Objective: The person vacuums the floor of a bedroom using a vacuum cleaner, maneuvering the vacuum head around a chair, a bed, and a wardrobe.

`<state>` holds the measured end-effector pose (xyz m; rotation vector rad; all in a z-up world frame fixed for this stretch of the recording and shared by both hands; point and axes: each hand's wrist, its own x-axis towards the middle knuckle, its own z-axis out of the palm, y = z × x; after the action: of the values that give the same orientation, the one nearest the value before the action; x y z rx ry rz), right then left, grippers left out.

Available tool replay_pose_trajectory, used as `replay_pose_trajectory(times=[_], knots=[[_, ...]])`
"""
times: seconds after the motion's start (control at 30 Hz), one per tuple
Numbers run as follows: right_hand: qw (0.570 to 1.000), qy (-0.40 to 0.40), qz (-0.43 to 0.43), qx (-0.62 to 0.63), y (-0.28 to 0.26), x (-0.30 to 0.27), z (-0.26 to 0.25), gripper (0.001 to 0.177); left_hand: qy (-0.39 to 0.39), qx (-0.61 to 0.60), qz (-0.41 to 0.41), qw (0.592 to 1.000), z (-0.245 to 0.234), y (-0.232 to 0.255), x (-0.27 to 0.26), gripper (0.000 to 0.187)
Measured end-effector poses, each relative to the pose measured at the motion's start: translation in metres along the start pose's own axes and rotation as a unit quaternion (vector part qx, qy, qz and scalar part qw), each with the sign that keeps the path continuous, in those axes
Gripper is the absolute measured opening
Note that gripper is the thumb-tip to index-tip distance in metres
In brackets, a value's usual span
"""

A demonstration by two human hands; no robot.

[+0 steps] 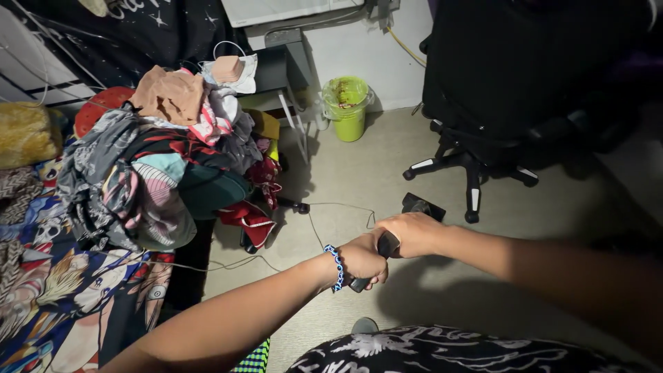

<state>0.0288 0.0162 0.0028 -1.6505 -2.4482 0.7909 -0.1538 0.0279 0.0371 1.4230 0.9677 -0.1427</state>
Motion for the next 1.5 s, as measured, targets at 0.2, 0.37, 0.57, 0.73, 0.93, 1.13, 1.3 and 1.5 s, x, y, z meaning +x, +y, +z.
replay_pose_trajectory(times=[0.2,0.37,0.57,0.73,0.93,1.13,1.3,1.5], knots=[[0.998,0.029,0.049,-0.041,0.019,0.002,0.004,0.039,-0.039,-0.005,0.048,0.998,-0.005,0.001,0.031,0.067],[0.99,0.038,0.115,-0.077,0.057,0.0,-0.007,0.037,-0.041,-0.019,0.071,0.996,0.004,0.018,0.083,0.071],[0.973,0.066,0.199,-0.096,0.099,-0.014,-0.015,0.052,-0.031,-0.029,0.097,0.994,0.019,0.031,0.161,0.072],[0.97,0.09,0.21,-0.081,0.121,-0.043,-0.026,0.085,-0.045,-0.026,0.09,0.995,0.006,0.042,0.21,0.088],[0.965,0.019,0.247,-0.088,0.154,-0.085,0.013,0.073,-0.035,-0.038,0.058,0.997,-0.012,0.054,0.236,0.103],[0.963,-0.056,0.238,-0.116,0.169,-0.094,0.043,0.066,0.008,-0.041,0.041,0.998,0.03,0.037,0.251,0.107],[0.951,0.01,0.304,-0.062,0.136,-0.085,0.012,0.077,0.021,-0.031,0.063,0.997,0.057,0.03,0.238,0.092],[0.958,0.036,0.286,-0.007,0.102,-0.069,-0.012,0.092,0.02,0.002,0.036,0.999,0.052,0.041,0.161,0.083]])
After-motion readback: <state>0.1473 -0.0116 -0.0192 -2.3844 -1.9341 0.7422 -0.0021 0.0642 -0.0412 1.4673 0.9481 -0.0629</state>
